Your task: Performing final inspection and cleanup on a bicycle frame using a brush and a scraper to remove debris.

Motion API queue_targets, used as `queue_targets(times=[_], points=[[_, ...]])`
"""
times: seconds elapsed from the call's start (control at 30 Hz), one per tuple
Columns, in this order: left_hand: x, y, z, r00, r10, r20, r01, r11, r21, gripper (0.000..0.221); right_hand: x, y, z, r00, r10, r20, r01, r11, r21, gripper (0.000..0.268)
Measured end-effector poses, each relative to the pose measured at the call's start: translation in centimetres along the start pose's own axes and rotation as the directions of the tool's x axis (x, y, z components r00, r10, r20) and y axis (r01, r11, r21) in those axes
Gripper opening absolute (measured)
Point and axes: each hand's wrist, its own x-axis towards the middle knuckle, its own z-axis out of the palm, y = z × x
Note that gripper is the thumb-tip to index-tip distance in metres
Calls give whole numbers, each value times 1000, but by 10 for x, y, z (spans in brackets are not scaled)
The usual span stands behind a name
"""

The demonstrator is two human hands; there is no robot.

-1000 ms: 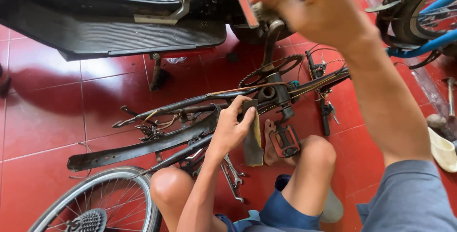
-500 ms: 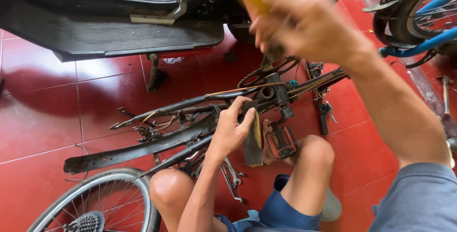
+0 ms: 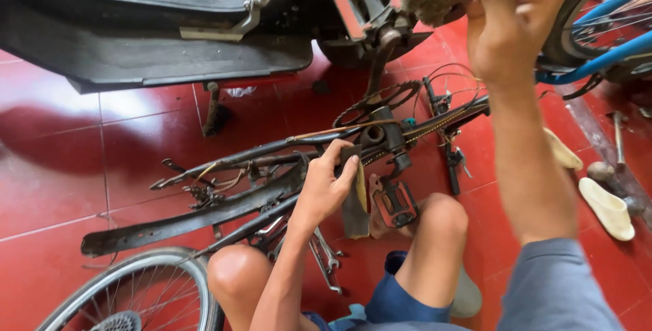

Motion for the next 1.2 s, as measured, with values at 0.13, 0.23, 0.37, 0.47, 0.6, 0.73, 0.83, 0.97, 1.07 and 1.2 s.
queue_targets(times=[0.13,0.23,0.37,0.47,0.6,0.73,0.83,0.97,1.07,1.2], points=[[0,-1,2,1000,15,-3,-15,1000,19,20,-25,28,28,997,-79,25,83,978,-190,12],[2,0,3,999,38,-20,-37,998,58,21,-53,38,46,979,128,-161,-106,985,137,9],[3,-1,4,997,56,-44,-54,997,47,20,-47,40,40,940,129,-316,-49,967,249,23],[0,-5,5,997,70,-40,-68,995,67,20,-48,67,32,915,163,-370,-41,948,315,32],[-3,-4,8,992,118,-46,-113,988,102,19,-81,51,63,949,164,-268,-123,979,163,26],[-9,-7,10,988,152,-38,-146,982,115,18,-118,33,67,960,21,-280,44,974,224,14],[-18,-6,15,985,162,-57,-152,978,144,16,-148,15,59,937,-67,-344,140,971,192,16],[-33,-3,12,966,238,-99,-213,954,213,13,-206,-4,29,862,135,-488,-87,989,119,16],[-36,-1,7,954,275,-119,-248,947,205,11,-277,26,9,891,412,-189,-321,868,378,22],[-70,-14,14,934,218,-284,-203,976,81,11,-369,44,78,591,776,-219,-763,626,161,37]])
